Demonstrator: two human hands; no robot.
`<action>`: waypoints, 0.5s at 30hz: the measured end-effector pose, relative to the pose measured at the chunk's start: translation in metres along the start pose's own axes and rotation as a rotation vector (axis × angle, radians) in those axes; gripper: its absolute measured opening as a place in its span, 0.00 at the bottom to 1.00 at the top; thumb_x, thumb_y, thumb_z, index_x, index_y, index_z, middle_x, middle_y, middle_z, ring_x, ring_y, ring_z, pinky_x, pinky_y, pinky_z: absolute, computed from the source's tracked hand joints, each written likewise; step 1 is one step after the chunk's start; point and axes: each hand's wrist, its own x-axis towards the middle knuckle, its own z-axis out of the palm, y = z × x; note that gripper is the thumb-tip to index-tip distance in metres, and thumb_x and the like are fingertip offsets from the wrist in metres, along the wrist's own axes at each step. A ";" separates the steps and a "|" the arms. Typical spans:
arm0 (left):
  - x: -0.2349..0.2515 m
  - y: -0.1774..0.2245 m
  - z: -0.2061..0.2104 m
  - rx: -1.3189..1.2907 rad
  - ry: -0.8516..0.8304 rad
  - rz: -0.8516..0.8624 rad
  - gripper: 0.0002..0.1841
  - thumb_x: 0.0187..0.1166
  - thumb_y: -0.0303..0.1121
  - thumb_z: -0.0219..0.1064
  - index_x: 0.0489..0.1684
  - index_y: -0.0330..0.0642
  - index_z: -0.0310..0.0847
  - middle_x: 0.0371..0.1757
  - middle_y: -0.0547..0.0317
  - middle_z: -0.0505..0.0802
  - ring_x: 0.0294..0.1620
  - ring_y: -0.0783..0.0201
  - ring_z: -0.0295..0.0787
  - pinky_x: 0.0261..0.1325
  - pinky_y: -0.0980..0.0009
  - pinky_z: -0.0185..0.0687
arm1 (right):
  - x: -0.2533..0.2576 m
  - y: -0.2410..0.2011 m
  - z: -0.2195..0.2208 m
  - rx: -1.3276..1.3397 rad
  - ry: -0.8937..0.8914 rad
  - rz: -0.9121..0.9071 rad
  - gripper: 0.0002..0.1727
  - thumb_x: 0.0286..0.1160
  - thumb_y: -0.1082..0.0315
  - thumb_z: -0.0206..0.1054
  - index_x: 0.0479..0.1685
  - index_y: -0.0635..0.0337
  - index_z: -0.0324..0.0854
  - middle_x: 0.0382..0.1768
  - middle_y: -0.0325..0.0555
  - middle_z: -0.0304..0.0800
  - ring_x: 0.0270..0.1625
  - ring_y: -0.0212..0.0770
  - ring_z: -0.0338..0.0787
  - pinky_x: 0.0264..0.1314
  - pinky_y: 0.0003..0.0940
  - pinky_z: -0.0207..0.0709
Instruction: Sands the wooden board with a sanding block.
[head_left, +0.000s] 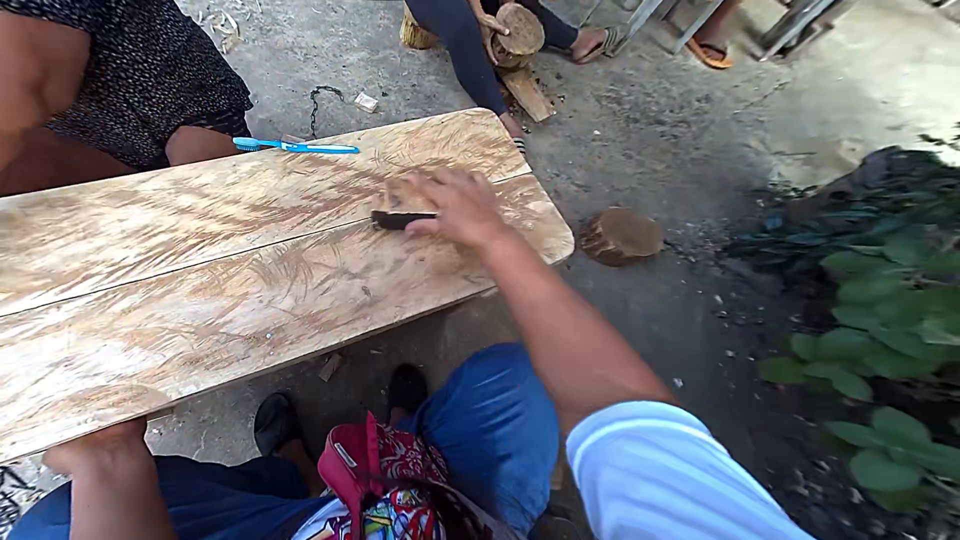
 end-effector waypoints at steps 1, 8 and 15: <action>-0.008 0.002 0.001 -0.004 -0.029 -0.007 0.29 0.91 0.37 0.29 0.87 0.29 0.48 0.82 0.31 0.71 0.82 0.43 0.72 0.80 0.41 0.71 | -0.010 0.037 -0.007 -0.032 -0.008 0.095 0.45 0.66 0.36 0.76 0.88 0.40 0.71 0.72 0.62 0.83 0.75 0.66 0.80 0.75 0.74 0.64; -0.039 0.007 0.030 -0.111 0.082 -0.071 0.34 0.92 0.52 0.19 0.89 0.40 0.49 0.82 0.39 0.73 0.79 0.45 0.75 0.73 0.36 0.75 | -0.026 0.069 -0.016 -0.054 0.034 0.309 0.47 0.67 0.38 0.77 0.87 0.50 0.71 0.75 0.69 0.79 0.77 0.74 0.76 0.75 0.80 0.59; -0.027 0.001 0.023 -0.130 0.078 -0.062 0.35 0.92 0.53 0.19 0.88 0.40 0.51 0.81 0.40 0.74 0.78 0.45 0.76 0.72 0.35 0.76 | 0.030 -0.163 0.043 0.089 0.011 -0.148 0.45 0.60 0.35 0.79 0.83 0.40 0.77 0.69 0.57 0.87 0.73 0.61 0.82 0.76 0.69 0.65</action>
